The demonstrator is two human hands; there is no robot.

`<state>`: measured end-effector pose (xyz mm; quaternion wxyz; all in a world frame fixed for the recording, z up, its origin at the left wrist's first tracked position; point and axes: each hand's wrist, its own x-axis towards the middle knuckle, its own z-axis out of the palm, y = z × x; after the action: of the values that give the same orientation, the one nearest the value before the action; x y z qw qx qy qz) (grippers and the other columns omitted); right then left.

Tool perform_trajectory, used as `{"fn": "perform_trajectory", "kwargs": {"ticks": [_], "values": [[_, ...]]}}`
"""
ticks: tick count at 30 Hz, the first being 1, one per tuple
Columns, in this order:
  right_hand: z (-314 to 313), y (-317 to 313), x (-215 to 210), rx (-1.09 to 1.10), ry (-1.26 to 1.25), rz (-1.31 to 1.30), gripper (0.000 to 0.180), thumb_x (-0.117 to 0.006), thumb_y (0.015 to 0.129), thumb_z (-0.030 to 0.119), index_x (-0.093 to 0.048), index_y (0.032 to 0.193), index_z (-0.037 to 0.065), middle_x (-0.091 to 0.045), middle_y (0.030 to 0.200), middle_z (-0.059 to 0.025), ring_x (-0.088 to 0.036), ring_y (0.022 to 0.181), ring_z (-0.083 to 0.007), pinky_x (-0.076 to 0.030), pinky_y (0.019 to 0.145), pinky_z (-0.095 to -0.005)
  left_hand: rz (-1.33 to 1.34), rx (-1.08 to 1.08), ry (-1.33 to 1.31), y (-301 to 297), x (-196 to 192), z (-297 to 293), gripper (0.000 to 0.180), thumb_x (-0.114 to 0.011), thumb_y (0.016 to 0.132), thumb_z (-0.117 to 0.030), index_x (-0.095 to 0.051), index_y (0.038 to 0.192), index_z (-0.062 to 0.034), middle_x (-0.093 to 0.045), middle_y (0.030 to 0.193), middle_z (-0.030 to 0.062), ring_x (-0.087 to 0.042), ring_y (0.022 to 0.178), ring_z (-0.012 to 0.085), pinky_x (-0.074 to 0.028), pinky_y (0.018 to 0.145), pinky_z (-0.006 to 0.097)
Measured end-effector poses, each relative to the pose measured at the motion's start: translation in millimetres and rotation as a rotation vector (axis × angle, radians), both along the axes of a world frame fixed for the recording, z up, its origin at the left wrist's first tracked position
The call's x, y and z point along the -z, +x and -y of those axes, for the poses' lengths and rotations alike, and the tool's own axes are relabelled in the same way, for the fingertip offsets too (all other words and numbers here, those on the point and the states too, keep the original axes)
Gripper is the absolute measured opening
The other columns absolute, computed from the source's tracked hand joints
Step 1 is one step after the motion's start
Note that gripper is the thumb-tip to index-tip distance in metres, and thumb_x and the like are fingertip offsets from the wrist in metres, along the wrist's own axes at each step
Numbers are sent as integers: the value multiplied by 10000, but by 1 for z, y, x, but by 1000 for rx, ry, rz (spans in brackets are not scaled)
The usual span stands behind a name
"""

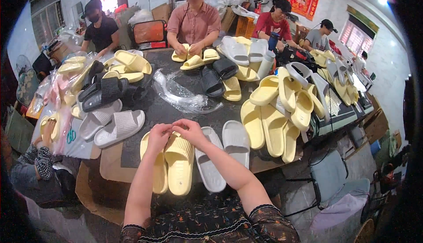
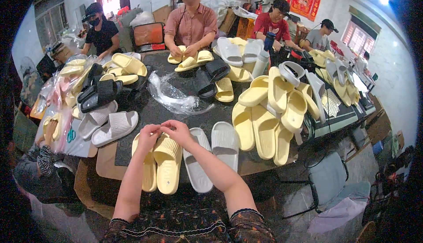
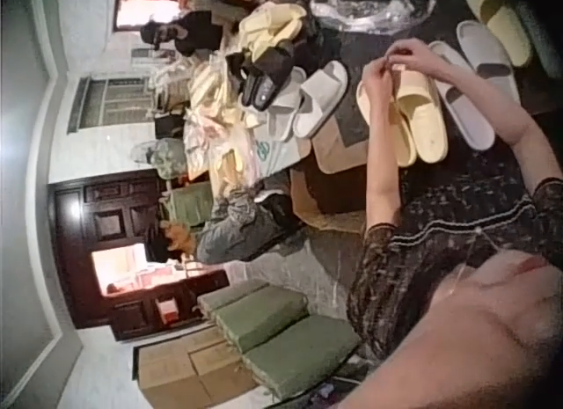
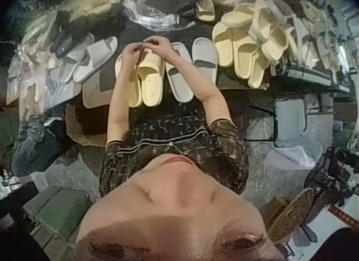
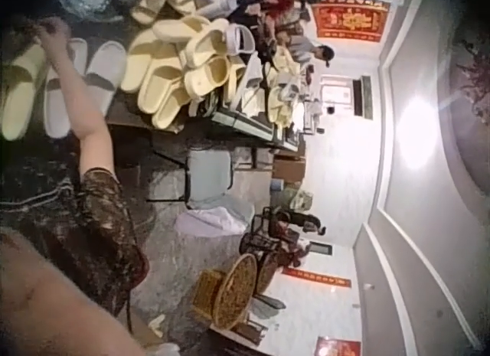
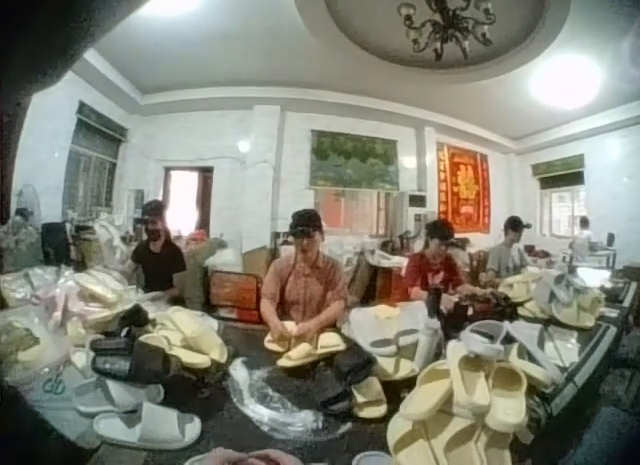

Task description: Manually trimming excess material and inspecting rubber slides in a factory setting.

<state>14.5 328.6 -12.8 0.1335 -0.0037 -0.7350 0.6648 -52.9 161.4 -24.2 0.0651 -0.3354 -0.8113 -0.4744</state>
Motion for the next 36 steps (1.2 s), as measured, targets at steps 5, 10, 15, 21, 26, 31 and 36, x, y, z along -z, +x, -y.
{"fn": "perform_trajectory", "kwargs": {"ticks": [5, 10, 15, 21, 26, 31, 36], "values": [[-14, -1, 15, 114, 227, 40, 225, -667, 875, 211, -665, 989, 16, -681, 836, -51, -598, 766, -88, -481, 703, -263, 8, -17, -29, 5, -6, -5, 143, -655, 818, -106, -715, 937, -56, -694, 851, 103, -623, 815, 266, -495, 768, 367], [-16, -9, 32, 252, 244, 62, 215, -664, 879, 218, -658, 950, 15, -666, 818, -38, -578, 743, -95, -475, 699, -264, 186, -59, -139, -2, 1, -1, 175, -655, 836, -144, -701, 953, -21, -695, 794, 103, -647, 715, 171, -510, 670, 301], [-8, -7, 20, 86, 199, 67, 220, -670, 873, 226, -669, 957, 23, -659, 808, -31, -581, 752, -105, -472, 708, -263, 194, -66, -37, -4, 10, 2, 171, -661, 836, -136, -694, 958, -21, -687, 816, 100, -645, 727, 179, -512, 681, 306], [-7, -8, 11, 91, 375, 19, 211, -664, 859, 245, -674, 929, 46, -664, 786, -77, -607, 707, -152, -484, 670, -303, -15, -22, 37, 2, 5, -2, 163, -656, 823, -159, -692, 909, -25, -666, 857, 119, -620, 808, 283, -497, 718, 367], [-17, -15, 33, 235, 277, 0, 241, -619, 897, 259, -643, 948, 25, -672, 804, -132, -646, 721, -226, -498, 664, -344, 267, -29, -75, 3, -6, -4, 167, -655, 821, -170, -696, 906, -33, -685, 833, 121, -637, 782, 268, -503, 725, 367], [-5, -10, 22, 137, 255, -18, 205, -645, 884, 220, -642, 941, 23, -669, 810, -118, -636, 715, -177, -495, 665, -311, 205, -99, -25, -1, 7, 2, 167, -662, 811, -167, -703, 907, -37, -690, 839, 121, -639, 788, 272, -504, 741, 370], [-1, -3, 16, 83, 359, -58, 179, -653, 867, 207, -648, 942, 45, -666, 821, -112, -642, 724, -206, -496, 663, -327, 78, -29, -39, -1, 7, 3, 161, -664, 813, -165, -705, 915, -47, -683, 862, 119, -629, 822, 282, -499, 761, 377]]}}
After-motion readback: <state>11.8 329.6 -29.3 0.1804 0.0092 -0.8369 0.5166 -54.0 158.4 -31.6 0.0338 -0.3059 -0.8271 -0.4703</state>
